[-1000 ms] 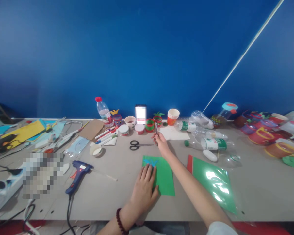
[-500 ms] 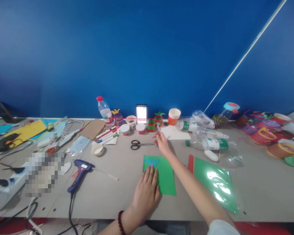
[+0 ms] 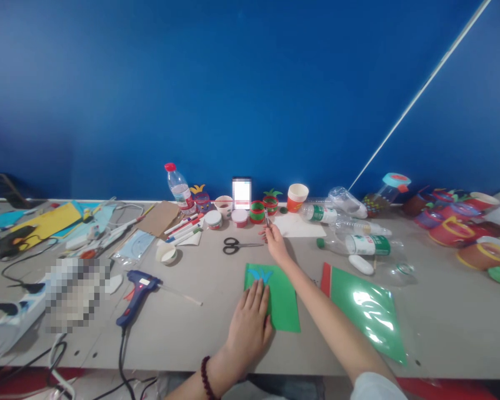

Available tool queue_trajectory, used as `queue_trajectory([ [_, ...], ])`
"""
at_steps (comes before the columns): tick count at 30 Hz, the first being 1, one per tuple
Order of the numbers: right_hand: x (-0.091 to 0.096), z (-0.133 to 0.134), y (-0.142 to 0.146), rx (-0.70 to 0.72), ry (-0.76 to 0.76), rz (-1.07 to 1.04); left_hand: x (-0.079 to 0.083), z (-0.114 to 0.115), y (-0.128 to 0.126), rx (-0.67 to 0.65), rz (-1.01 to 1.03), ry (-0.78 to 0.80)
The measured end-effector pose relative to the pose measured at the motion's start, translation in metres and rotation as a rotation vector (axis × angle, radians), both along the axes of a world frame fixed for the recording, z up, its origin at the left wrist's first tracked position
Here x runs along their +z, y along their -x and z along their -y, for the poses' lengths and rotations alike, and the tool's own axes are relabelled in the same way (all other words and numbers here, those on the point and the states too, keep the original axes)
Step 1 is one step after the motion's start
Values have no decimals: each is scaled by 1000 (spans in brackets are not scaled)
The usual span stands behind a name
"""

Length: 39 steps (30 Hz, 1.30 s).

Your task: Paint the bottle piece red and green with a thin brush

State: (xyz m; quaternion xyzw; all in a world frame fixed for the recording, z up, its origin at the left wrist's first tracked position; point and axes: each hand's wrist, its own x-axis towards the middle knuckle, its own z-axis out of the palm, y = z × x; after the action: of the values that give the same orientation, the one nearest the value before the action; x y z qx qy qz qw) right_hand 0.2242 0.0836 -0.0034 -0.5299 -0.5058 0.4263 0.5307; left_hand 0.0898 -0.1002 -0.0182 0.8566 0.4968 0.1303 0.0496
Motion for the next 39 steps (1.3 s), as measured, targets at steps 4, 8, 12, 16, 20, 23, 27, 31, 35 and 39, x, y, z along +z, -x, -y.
queue_trajectory([
  [4,6,3,-1,-23,-48,11,1,-1,0,-14,-8,-7],
  [8,20,9,-6,-94,-137,-12,1,-2,0,-8,-18,-45],
  [12,33,19,-9,-182,-206,-73,1,-3,-1,-10,-40,-69],
  [16,30,44,-1,-100,-116,-112,3,-5,-2,2,-58,-63],
  [20,16,74,13,66,14,-116,3,-7,-3,6,-65,-49],
  [23,6,86,19,94,59,-101,3,-7,-3,5,-58,-39],
  [27,-3,85,21,42,63,-91,5,-7,-3,9,-55,-17],
  [31,-7,73,25,18,63,-92,11,-14,-2,34,-61,12],
  [35,-9,58,29,22,64,-117,25,-30,4,18,-83,38],
  [39,-10,54,29,15,63,-138,38,-45,11,-14,-17,73],
])
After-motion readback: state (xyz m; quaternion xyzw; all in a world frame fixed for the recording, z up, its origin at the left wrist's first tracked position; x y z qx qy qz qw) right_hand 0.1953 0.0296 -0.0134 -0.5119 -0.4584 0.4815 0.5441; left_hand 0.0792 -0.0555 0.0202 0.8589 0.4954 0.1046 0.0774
